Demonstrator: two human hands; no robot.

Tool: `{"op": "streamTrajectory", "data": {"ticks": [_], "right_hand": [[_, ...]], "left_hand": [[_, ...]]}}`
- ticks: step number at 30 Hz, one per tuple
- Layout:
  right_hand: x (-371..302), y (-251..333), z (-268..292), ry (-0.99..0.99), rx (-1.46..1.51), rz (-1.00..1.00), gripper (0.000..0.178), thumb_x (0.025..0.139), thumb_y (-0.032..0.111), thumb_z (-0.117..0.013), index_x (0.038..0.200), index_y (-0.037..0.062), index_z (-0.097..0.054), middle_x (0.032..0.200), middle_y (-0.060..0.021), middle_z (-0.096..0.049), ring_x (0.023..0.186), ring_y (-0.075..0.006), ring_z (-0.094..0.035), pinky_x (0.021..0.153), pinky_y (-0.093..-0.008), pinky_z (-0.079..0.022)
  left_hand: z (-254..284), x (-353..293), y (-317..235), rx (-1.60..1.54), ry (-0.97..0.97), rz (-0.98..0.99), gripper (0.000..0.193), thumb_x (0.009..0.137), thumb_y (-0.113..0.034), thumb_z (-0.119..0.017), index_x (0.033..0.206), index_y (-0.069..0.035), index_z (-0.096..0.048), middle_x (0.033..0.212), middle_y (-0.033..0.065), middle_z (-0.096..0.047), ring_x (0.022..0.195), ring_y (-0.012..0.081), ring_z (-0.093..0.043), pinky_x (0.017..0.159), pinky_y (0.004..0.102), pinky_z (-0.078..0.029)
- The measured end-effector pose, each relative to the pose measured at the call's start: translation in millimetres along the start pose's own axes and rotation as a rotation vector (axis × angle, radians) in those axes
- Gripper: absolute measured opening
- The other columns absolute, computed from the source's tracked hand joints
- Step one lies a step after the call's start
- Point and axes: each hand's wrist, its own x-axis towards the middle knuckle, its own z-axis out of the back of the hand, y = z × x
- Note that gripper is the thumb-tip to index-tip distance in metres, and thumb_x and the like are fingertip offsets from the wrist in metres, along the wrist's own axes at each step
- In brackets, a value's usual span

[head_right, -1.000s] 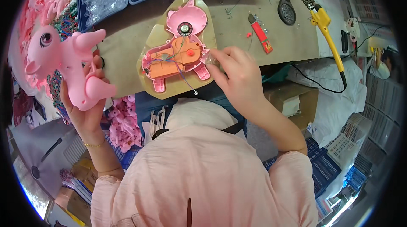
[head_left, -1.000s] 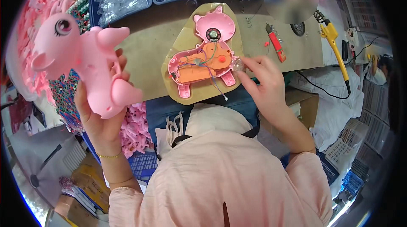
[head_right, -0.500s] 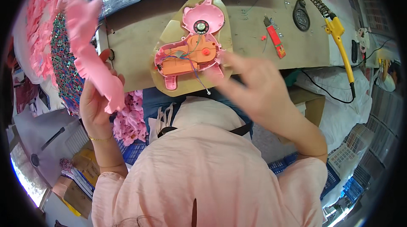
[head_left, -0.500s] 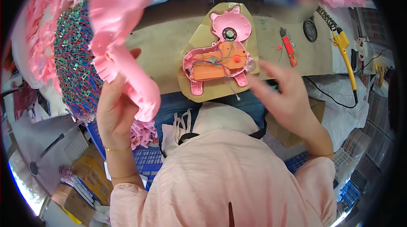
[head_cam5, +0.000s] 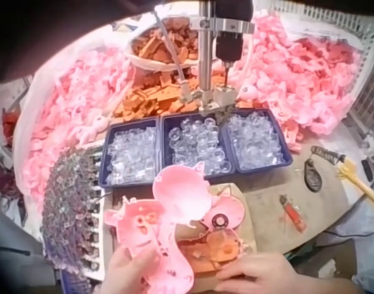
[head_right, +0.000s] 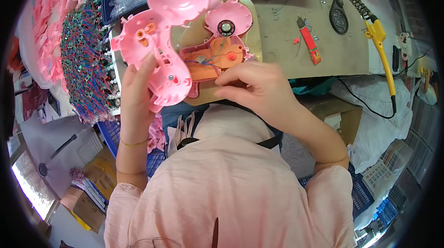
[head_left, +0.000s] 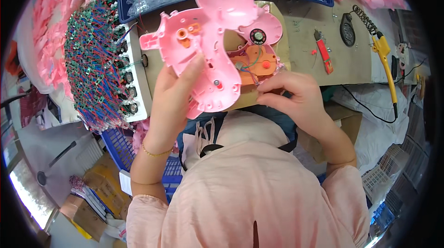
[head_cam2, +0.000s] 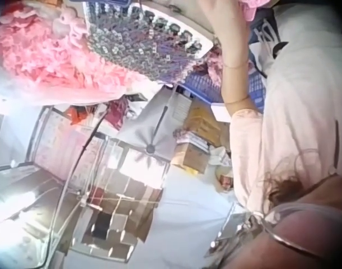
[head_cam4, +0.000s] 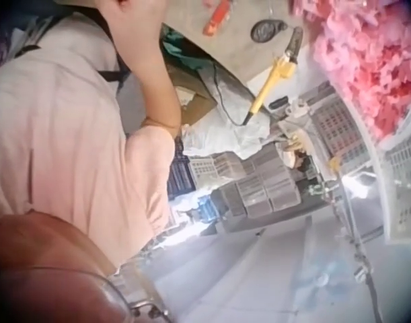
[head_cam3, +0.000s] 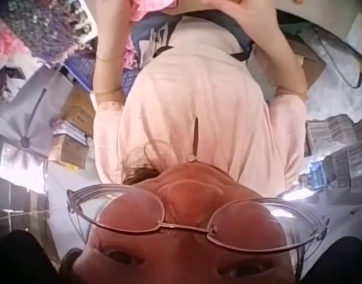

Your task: Assembling plastic toy ponies by installing internal components and securing the outer shell.

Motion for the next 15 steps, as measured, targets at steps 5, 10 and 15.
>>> {"op": "streamTrajectory", "data": {"ticks": [5,10,15], "right_hand": [[-3.7,7.4,3.7,-0.032,0.062,-0.005,0.013,0.076,-0.007,-0.062,0.089,-0.0041,-0.064,0.085,-0.0108,-0.063,0.078,-0.0141,-0.061,0.067,-0.0241,-0.048],[-3.0,23.9,3.6,-0.153,-0.062,0.03,0.016,0.072,-0.007,-0.064,0.087,-0.0022,-0.064,0.085,-0.0089,-0.059,0.079,-0.018,-0.058,0.068,-0.0267,-0.047],[18.5,20.4,-20.3,-0.35,-0.446,0.378,0.022,0.065,-0.004,-0.069,0.084,0.0032,-0.064,0.079,-0.0047,-0.052,0.073,-0.0193,-0.052,0.062,-0.0301,-0.04]], "left_hand": [[-7.4,3.2,7.2,0.364,0.021,-0.134,0.03,0.08,-0.006,-0.065,0.106,0.005,-0.054,0.096,0.0082,-0.063,0.083,0.0109,-0.06,0.072,0.0255,-0.049],[-17.5,-8.8,17.9,0.574,-0.068,-0.225,0.026,0.075,-0.006,-0.065,0.098,0.005,-0.057,0.086,0.0089,-0.065,0.078,0.0108,-0.059,0.069,0.0261,-0.048],[-20.3,-9.9,32.4,0.646,-0.095,-0.353,0.026,0.074,-0.007,-0.065,0.097,0.005,-0.059,0.082,0.0116,-0.066,0.072,0.0143,-0.062,0.068,0.0275,-0.049]]}}
